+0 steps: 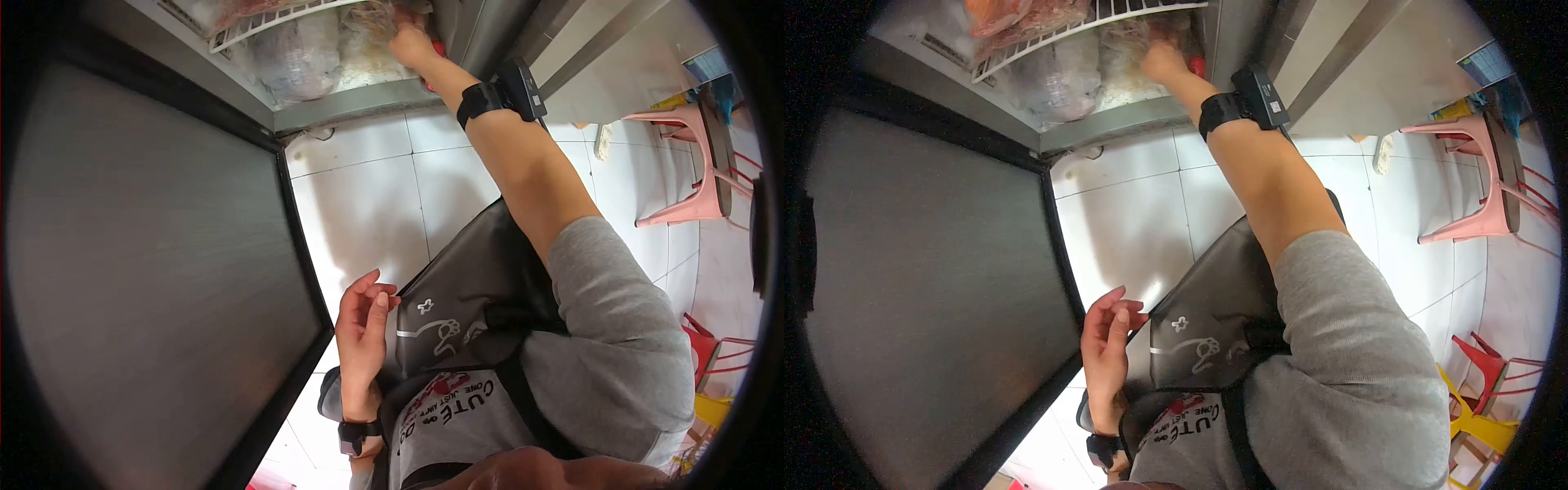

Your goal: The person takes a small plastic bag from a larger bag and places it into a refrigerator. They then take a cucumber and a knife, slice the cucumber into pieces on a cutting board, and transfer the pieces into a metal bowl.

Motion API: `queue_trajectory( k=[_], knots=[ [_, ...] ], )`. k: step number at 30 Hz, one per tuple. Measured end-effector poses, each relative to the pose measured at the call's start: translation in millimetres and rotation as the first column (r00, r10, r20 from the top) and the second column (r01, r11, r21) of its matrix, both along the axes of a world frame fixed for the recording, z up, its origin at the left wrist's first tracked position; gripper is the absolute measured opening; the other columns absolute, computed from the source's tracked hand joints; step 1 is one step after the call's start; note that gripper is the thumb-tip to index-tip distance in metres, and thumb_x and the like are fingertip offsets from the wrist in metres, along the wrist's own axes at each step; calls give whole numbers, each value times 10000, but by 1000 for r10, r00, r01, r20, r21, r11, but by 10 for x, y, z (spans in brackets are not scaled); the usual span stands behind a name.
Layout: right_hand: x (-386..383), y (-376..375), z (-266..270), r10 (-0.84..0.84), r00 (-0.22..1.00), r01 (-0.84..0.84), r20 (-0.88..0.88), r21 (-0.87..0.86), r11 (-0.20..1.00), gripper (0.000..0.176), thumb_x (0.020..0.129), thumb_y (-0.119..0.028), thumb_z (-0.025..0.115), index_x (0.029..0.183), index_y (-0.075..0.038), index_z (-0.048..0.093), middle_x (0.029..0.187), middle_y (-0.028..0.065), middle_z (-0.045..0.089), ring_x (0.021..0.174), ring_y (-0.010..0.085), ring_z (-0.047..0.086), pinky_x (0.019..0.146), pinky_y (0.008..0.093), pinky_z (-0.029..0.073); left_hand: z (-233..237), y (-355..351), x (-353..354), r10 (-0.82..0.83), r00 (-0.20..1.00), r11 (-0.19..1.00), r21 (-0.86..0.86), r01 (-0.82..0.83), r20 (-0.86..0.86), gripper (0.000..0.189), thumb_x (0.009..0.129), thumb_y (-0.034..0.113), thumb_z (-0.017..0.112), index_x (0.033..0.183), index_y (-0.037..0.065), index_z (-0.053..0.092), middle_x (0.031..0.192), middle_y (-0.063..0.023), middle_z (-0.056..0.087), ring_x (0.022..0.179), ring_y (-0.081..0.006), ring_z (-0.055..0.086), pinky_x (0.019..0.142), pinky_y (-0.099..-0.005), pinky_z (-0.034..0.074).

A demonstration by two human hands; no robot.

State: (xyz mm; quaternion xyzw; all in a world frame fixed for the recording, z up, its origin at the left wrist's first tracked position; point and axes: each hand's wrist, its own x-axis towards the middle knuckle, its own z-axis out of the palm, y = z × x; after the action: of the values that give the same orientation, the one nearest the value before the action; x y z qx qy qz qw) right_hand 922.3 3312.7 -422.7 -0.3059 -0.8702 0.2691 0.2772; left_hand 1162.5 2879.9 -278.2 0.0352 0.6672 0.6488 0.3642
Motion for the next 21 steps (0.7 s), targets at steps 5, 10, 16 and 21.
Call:
queue_trajectory(
  k=[5,10,16,21],
  knots=[
    [71,23,440,54,965,65,258,-431,900,584,839,-160,603,1369,9,423,1325,224,516,1075,320,566,819,386,485,-86,65,-10,-3,1000,1000,-9,3,-5,334,993,179,542,1278,6,520,1052,-109,638,920,-174,628,877,-317,512],
    [112,-157,523,-493,867,72,-77,-958,277,496,851,-197,688,1240,46,500,1207,173,578,864,225,632,595,348,563,-227,3,-68,29,996,988,-147,-43,-90,337,985,202,567,1263,16,536,1024,-103,647,901,-168,632,839,-295,512],
    [-40,-16,274,-304,953,267,2,-484,834,423,866,-295,617,1203,-61,515,1036,168,597,861,274,587,770,378,497,-294,-47,-53,56,996,974,-214,-71,-75,348,981,212,577,1262,12,538,1009,-105,652,889,-166,633,806,-287,512],
    [-722,627,-826,-526,763,440,376,294,848,624,981,-443,226,1557,-216,152,1599,143,183,1482,324,100,1186,393,121,-315,-96,-54,60,997,972,-226,-69,-47,379,981,198,578,1272,-35,505,990,-97,630,923,-159,617,843,-301,526]
  ],
)
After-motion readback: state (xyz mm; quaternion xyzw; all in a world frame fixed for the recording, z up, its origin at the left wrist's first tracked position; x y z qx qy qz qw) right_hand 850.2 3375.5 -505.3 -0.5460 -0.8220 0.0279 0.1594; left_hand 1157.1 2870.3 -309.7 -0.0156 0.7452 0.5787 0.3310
